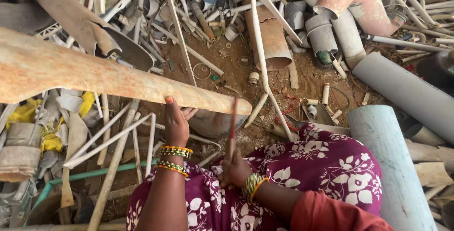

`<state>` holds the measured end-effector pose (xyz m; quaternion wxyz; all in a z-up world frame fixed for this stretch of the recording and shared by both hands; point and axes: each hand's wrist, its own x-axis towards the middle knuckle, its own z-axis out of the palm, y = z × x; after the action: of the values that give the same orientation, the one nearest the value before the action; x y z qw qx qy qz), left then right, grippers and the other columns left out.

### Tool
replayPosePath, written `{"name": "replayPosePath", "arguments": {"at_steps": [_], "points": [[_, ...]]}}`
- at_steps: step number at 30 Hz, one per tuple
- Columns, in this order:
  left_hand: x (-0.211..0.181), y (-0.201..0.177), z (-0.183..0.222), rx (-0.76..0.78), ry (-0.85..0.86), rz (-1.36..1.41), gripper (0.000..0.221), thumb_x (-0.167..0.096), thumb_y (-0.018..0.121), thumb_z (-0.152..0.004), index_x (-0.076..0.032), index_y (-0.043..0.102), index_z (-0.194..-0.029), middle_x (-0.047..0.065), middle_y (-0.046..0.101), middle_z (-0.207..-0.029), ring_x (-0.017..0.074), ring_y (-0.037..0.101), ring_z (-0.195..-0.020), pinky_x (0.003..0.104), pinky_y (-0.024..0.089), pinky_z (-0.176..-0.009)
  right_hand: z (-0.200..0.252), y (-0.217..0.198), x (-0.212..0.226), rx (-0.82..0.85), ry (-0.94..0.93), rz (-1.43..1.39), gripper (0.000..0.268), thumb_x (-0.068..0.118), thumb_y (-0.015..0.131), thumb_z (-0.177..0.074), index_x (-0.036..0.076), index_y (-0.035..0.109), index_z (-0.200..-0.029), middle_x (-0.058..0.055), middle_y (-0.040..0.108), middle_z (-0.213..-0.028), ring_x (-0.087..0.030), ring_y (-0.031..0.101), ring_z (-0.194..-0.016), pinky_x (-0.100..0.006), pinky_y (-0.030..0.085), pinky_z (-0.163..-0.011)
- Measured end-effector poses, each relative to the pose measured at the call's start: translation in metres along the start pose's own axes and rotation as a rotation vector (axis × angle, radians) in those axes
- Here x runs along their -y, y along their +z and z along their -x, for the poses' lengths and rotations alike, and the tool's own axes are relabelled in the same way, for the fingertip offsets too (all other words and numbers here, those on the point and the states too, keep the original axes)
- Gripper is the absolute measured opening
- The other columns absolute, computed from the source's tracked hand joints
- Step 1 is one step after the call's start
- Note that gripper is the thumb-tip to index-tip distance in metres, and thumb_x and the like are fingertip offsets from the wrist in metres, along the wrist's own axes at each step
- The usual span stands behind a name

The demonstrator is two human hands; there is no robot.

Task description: The person uses a saw to cut a large plastic pipe amidst a pile of scrap pipes, then uses the saw to smooth the edges of a smaller pipe connector.

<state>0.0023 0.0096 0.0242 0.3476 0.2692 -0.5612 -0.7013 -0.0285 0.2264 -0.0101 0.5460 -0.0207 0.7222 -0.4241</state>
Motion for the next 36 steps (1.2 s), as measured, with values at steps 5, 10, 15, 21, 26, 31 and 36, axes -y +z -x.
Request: {"name": "replayPosePath", "arguments": {"at_steps": [5,10,15,21,26,31,36], "points": [[0.008,-0.002,0.008,-0.014,-0.028,-0.025,0.099,-0.072,0.029,-0.096,0.007,0.019,-0.156,0.031,0.047,-0.147,0.0410,0.066,-0.121,0.043,0.062,-0.096,0.012,0.019,-0.025,0.100,-0.406,0.336,0.081,0.019,0.058,-0.100,0.006,-0.001,-0.154,-0.017,0.070,-0.090,-0.021,0.068,-0.064,-0.030,0.061,-0.049],[0.000,0.003,0.001,-0.027,-0.026,0.025,0.094,-0.066,0.036,-0.097,0.006,0.018,-0.154,0.029,0.041,-0.151,0.0420,0.066,-0.120,0.045,0.062,-0.094,-0.002,-0.004,-0.005,0.053,-0.063,0.126,0.057,0.017,0.052,-0.100,0.011,0.025,-0.150,-0.017,0.068,-0.088,-0.024,0.066,-0.061,-0.034,0.056,-0.049],[0.010,0.001,-0.001,-0.038,-0.025,-0.008,0.093,-0.065,0.038,-0.102,0.008,0.022,-0.156,0.026,0.034,-0.160,0.0438,0.065,-0.125,0.046,0.061,-0.098,0.015,0.009,-0.017,0.093,-0.307,0.201,0.066,0.013,0.057,-0.099,0.009,0.015,-0.149,-0.014,0.068,-0.094,-0.021,0.068,-0.068,-0.030,0.060,-0.052],[0.001,0.009,-0.002,-0.048,-0.038,0.034,0.091,-0.061,0.040,-0.095,-0.003,0.007,-0.157,0.022,0.034,-0.153,0.0417,0.063,-0.121,0.047,0.060,-0.094,-0.007,0.005,-0.024,-0.009,-0.561,0.293,0.035,0.016,0.055,-0.106,0.000,0.039,-0.133,-0.017,0.072,-0.102,-0.019,0.075,-0.074,-0.029,0.064,-0.056],[0.010,0.012,0.000,-0.054,-0.005,-0.011,0.082,-0.055,0.051,-0.098,0.002,0.029,-0.152,0.023,0.051,-0.141,0.0326,0.065,-0.121,0.046,0.064,-0.091,-0.017,-0.001,-0.017,0.032,-0.170,0.355,0.067,0.011,0.058,-0.095,0.007,0.019,-0.150,-0.022,0.068,-0.103,-0.024,0.073,-0.074,-0.031,0.065,-0.052],[-0.007,0.014,-0.010,-0.253,-0.194,-0.114,0.065,-0.044,0.068,-0.096,0.004,0.058,-0.139,0.024,0.063,-0.129,0.0361,0.062,-0.117,0.048,0.061,-0.085,-0.024,-0.030,-0.004,-0.004,-0.012,0.273,0.070,0.015,0.056,-0.099,0.007,0.014,-0.154,-0.025,0.067,-0.106,-0.032,0.069,-0.070,-0.036,0.058,-0.050],[-0.001,-0.007,-0.012,-0.254,-0.282,0.006,0.051,-0.025,0.076,-0.092,0.005,0.069,-0.132,0.009,0.072,-0.126,0.0178,0.065,-0.115,0.032,0.051,-0.089,-0.026,-0.018,-0.030,0.090,-0.524,0.660,0.085,0.021,0.062,-0.103,0.003,0.000,-0.158,-0.028,0.070,-0.109,-0.025,0.072,-0.076,-0.032,0.062,-0.062]]}}
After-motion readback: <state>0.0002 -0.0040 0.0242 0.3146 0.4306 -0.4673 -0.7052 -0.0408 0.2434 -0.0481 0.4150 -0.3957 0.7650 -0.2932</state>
